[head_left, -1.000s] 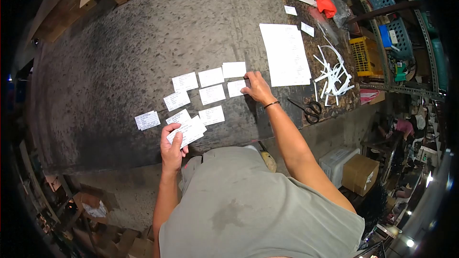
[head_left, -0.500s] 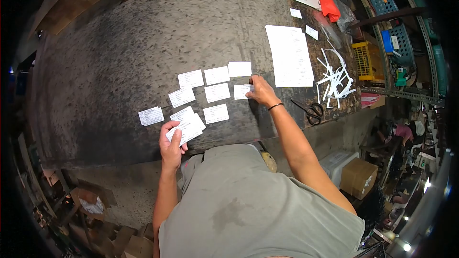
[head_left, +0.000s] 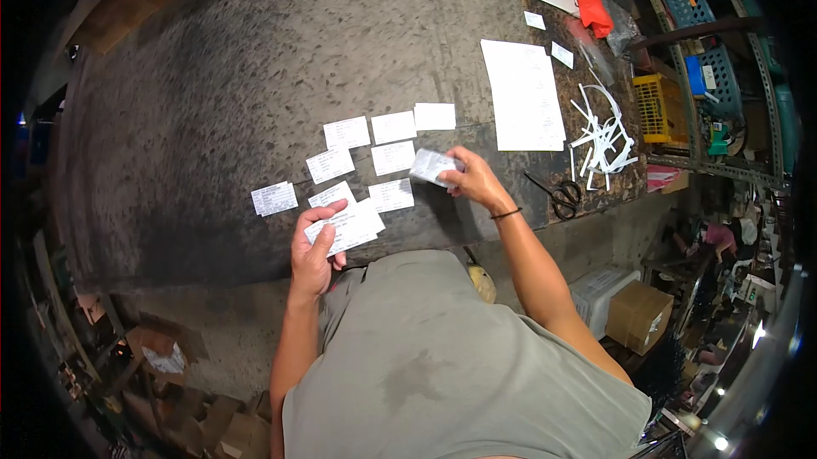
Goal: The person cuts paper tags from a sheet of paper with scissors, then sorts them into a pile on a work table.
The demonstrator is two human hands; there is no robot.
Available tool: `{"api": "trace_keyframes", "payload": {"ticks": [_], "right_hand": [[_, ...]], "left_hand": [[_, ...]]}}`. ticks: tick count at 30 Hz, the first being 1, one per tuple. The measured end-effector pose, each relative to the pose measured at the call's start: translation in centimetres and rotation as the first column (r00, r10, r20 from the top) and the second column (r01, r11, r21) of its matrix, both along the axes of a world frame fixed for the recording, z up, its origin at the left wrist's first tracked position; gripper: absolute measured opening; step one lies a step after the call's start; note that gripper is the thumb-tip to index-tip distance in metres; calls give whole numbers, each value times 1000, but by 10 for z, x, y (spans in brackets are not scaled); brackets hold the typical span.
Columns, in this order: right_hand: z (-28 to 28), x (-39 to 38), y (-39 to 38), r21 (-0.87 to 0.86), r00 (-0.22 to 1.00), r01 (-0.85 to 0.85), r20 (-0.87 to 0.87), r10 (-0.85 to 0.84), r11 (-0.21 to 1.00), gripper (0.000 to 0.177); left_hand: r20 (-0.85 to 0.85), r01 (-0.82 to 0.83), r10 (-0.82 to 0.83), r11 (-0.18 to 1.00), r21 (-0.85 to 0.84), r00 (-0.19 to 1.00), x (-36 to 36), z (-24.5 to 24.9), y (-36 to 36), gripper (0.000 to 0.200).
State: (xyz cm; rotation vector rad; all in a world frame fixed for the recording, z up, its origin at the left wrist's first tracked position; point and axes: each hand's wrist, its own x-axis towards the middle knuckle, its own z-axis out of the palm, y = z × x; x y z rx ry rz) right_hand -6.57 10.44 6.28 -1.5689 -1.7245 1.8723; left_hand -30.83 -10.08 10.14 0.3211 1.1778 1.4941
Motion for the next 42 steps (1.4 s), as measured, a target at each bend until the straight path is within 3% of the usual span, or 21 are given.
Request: {"api": "trace_keyframes", "payload": {"ticks": [2,5,9,15,19,22,24,26,28,30,31,33,34,35,37,41,42], "right_hand": [[19,-16,-18,-106,988,-137,-79,129,985,25],[46,-41,-45,-177,936,-324,-202,288,929,27],[55,-57,-64,-239,909,-384,-269,319,892,25],[58,-66,-67,-258,867,-481,-281,411,838,21],[52,-70,-70,-244,849,-509,-297,437,825,21],[51,-73,-75,-284,888,-331,-415,196,900,30],[48,-74,-75,-244,895,-328,-391,217,912,31],[50,-76,-73,-108,891,-361,-331,309,926,34],[53,-79,-71,-94,900,-339,-322,294,936,34],[53,-82,-68,-79,908,-318,-313,279,945,35],[53,-82,-68,-105,906,-292,-350,239,951,34],[53,-84,-64,-133,902,-266,-385,197,955,33],[52,-84,-61,-158,900,-275,-390,196,949,33],[51,-84,-59,-181,898,-284,-394,195,942,32],[48,-88,-57,-154,904,-279,-376,205,948,32],[39,-93,-30,-68,900,-357,-293,323,932,31],[24,-91,-16,184,902,-357,-185,389,916,32]], "left_hand": [[95,72,-75,997,32,993,2,0,5,18],[43,162,-161,986,-23,986,5,3,7,17],[-74,284,-290,956,-76,954,4,-6,4,19],[-165,257,-285,951,-171,944,9,-5,-4,31],[-183,295,-311,949,-114,933,5,-24,-9,33],[-302,235,-281,955,-179,911,4,-31,-8,32],[-720,118,-111,992,-42,685,6,-30,-2,31],[-706,103,-107,994,-48,700,8,-31,1,33],[-692,91,-104,994,-55,715,7,-29,5,36],[-487,116,-169,984,-136,857,2,-22,9,44],[-487,117,-170,984,-137,857,-2,-21,12,44],[-125,113,-121,991,-69,985,-11,-21,17,55],[-14,57,-57,998,-4,998,-7,-20,23,50],[-13,58,-58,998,-4,998,-9,-22,25,50],[134,248,-243,968,-21,961,-16,-24,28,41],[15,223,-223,971,-88,975,-23,-28,38,29],[17,218,-217,972,-89,976,-25,-27,41,29]]}}
